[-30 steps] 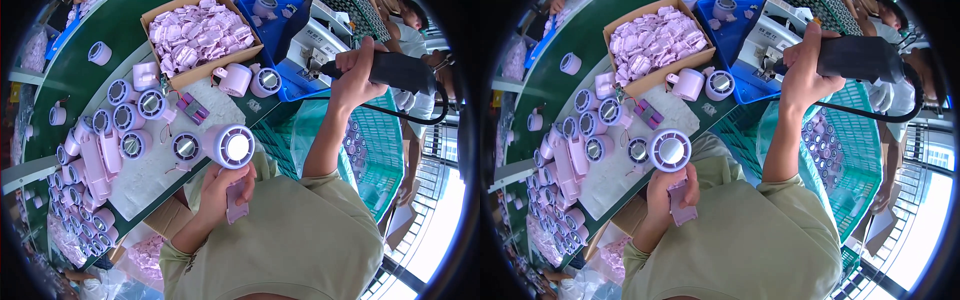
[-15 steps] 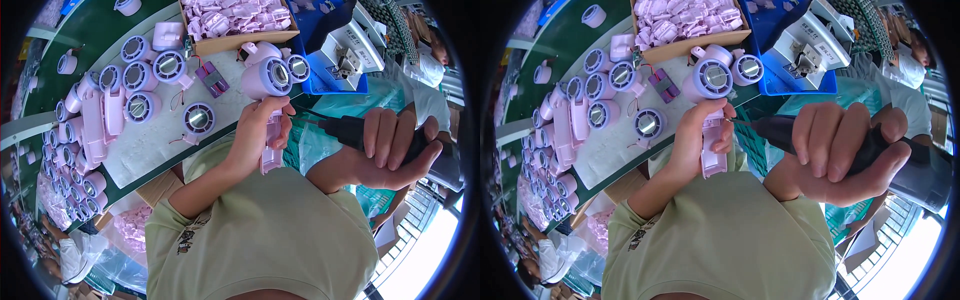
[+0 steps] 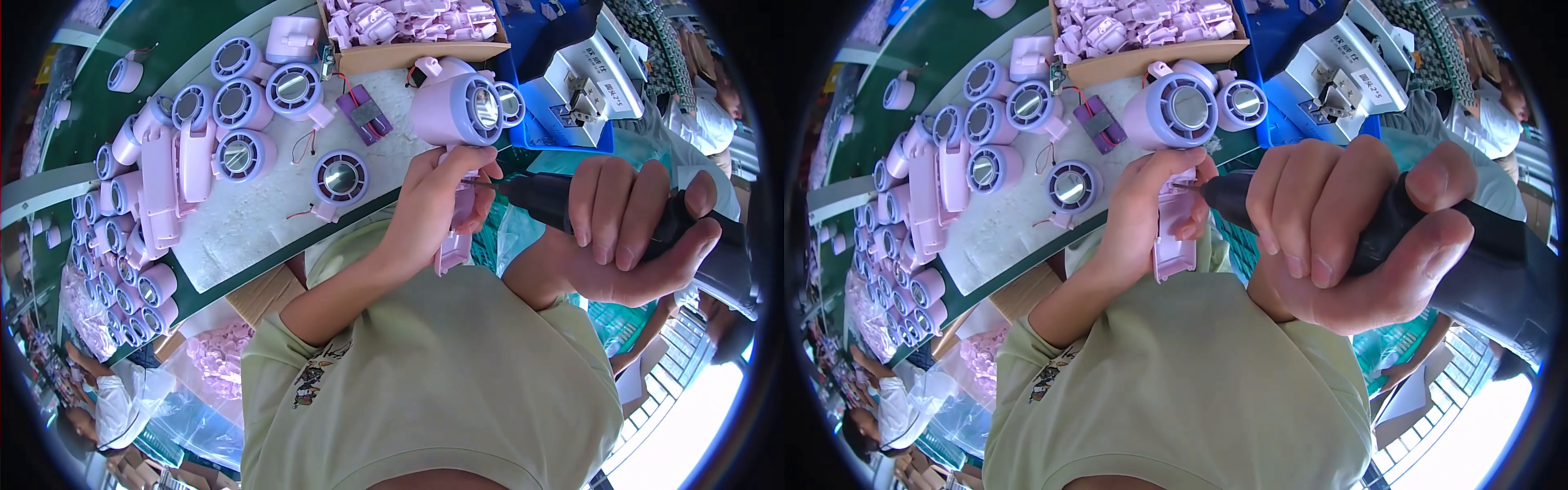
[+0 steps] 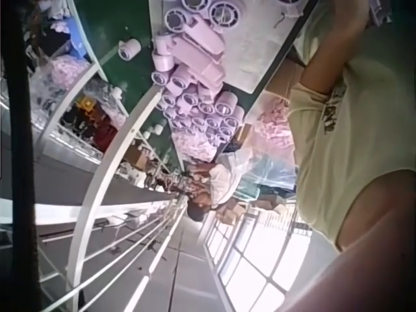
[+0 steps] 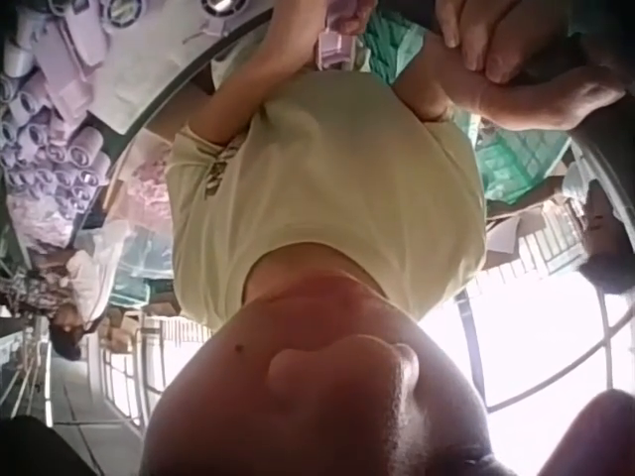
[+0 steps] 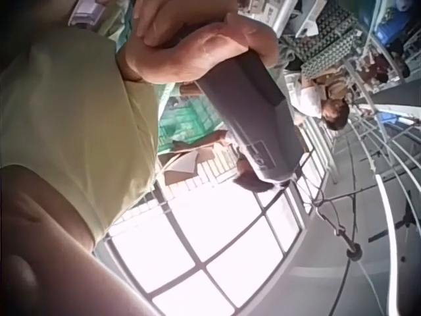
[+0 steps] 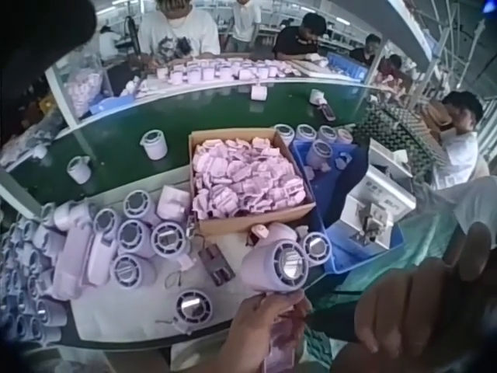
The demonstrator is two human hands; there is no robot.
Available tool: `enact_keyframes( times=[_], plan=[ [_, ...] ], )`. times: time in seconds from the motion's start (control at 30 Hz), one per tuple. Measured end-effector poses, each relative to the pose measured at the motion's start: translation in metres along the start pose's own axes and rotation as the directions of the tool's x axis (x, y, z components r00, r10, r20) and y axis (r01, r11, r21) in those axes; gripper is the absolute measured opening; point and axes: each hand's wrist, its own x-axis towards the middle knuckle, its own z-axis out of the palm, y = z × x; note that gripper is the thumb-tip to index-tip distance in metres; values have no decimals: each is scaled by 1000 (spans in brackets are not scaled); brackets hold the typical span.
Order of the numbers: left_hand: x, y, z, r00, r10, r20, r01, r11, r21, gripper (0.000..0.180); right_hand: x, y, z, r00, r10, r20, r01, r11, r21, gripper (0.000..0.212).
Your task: Assembling and testing handheld electric fans on a production line.
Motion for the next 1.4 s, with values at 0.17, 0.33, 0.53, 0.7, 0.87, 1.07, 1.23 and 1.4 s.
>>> enact_keyframes(
  times=[0.17, 0.33, 0.53, 0.7, 0.87, 1.07, 1.23, 1.4],
  plan=[
    [-9, 5, 5, 998, 45, -41, -42, 996, 79, 30, -4, -2, 8, 1000, -3, -24, 4, 1000, 15, 25],
    [-13, 12, -2, 1000, 5, 13, -6, 997, 73, 29, -4, -1, 16, 997, -19, -71, 20, 1000, 16, 25],
    [-33, 38, 3, 989, 142, 27, -144, 980, 139, 32, 10, -19, 1, 976, -139, -168, 177, 955, 238, 25],
    [-40, 146, -20, 958, 264, 112, -278, 762, 584, 32, 8, -42, -58, 964, -128, -234, 119, 991, -53, 20],
    [45, 287, -55, 850, 526, 19, -319, 486, 814, 39, 5, -17, -82, 824, -218, -523, -181, 773, -608, 30],
    [138, 359, -156, 351, 912, -212, 236, 133, 963, 63, 19, 3, -60, 704, -546, -454, -175, 486, -856, 39],
    [140, 319, -197, 127, 901, 415, 422, -427, 799, 64, -22, 38, -61, 699, -663, 269, 158, -224, -962, 35],
    [2, 278, -108, 421, 832, 361, -46, -377, 925, 45, 2, 88, 4, 970, -102, 221, 237, 176, -956, 27]
  ],
)
